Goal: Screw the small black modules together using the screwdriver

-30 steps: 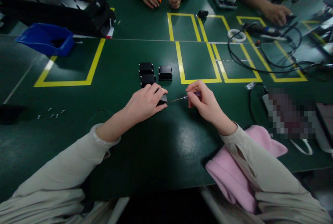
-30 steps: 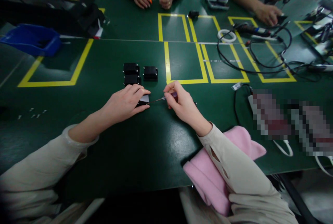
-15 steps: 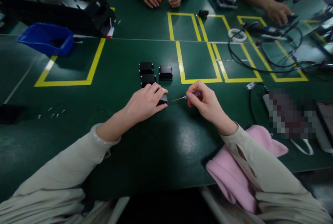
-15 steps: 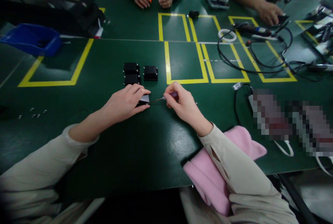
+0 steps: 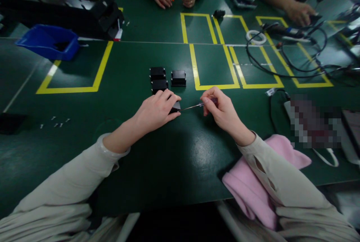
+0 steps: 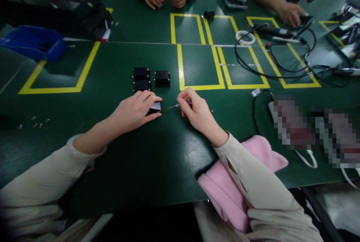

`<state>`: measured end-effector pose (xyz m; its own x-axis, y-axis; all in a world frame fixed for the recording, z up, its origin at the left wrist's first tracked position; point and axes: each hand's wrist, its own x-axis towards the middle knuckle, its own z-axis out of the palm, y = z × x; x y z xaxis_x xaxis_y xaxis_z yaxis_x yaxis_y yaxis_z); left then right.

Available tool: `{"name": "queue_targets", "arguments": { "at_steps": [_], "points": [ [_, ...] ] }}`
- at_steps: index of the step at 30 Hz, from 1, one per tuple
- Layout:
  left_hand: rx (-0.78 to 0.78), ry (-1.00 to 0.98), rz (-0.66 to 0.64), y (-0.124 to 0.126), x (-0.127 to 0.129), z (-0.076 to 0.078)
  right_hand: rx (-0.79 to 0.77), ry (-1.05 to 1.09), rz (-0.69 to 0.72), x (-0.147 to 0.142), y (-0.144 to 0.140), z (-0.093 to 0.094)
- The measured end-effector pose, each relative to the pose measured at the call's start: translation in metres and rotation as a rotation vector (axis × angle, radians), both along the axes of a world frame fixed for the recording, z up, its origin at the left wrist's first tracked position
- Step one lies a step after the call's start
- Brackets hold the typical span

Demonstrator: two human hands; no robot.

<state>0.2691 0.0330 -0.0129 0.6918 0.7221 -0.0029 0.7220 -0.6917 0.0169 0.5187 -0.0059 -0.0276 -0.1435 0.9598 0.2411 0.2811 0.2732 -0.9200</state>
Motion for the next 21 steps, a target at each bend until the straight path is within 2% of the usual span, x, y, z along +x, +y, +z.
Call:
{"name": "queue_targets", "arguments": {
  "at_steps": [21],
  "points": [
    [0.008, -0.012, -0.012, -0.0002, -0.0015, -0.0012, -0.021, 0.005, 0.038, 0.0006, 0.0019, 0.0022]
  ]
}}
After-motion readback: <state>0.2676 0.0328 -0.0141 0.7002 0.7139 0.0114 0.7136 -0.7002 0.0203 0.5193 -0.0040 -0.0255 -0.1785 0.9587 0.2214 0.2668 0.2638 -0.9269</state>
